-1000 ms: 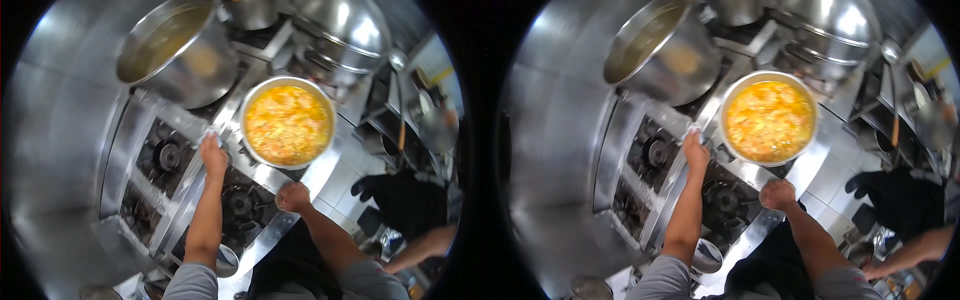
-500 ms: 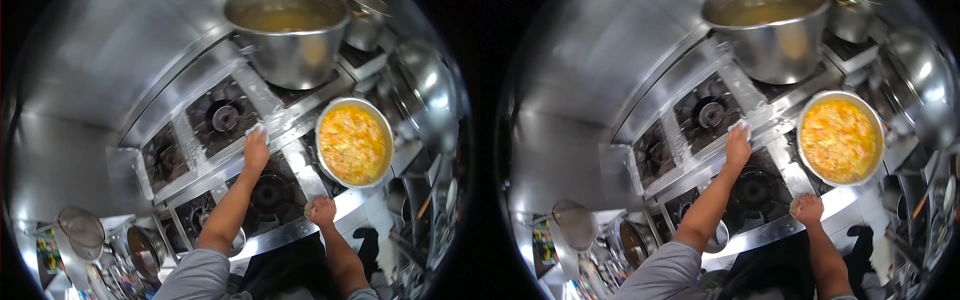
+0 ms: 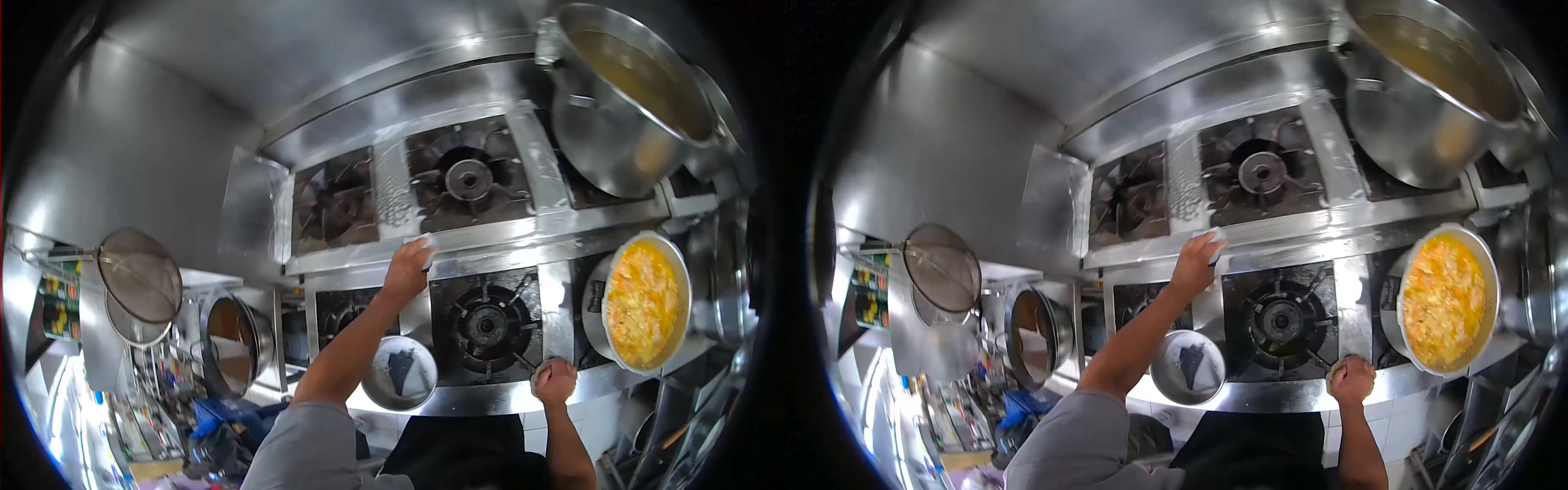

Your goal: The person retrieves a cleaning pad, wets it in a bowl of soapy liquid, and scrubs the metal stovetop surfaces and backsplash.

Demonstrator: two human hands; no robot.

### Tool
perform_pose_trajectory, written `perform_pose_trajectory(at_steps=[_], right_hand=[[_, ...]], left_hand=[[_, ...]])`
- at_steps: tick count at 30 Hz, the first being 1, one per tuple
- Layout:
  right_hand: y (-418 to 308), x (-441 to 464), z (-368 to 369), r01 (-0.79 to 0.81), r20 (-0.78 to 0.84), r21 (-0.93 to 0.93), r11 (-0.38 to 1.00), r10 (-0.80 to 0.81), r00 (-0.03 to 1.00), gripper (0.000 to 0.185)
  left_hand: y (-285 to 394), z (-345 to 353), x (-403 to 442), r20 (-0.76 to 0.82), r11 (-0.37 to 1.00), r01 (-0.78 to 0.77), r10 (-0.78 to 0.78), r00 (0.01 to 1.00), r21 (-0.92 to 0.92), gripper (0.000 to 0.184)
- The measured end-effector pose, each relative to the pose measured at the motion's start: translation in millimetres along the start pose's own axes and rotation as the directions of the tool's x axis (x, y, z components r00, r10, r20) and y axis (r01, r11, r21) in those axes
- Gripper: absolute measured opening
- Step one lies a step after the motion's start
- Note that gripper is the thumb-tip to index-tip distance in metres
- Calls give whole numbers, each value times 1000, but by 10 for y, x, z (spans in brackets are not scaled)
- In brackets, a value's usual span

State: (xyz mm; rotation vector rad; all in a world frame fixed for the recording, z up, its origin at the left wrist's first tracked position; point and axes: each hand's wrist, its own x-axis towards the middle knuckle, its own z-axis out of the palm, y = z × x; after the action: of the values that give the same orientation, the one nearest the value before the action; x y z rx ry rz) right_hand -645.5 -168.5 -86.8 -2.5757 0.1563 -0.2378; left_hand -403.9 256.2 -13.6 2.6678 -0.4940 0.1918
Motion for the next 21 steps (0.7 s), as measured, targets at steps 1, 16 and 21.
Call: perform_pose_trajectory(at_steps=[1,16,21], right_hand=[[19,-21,29,27,19,-3,1000,-27,999,12],[-38,5,109,128,115,-183,975,-108,988,25],[8,-36,135,123,104,-202,972,-104,989,29]], left_hand=[[-205,-56,-101,-33,999,-30,28,999,-38,70],[-1525,-905,-1059,-254,986,142,-115,960,92,53],[-2452,-1480,-1544,-337,869,408,-309,889,280,46]])
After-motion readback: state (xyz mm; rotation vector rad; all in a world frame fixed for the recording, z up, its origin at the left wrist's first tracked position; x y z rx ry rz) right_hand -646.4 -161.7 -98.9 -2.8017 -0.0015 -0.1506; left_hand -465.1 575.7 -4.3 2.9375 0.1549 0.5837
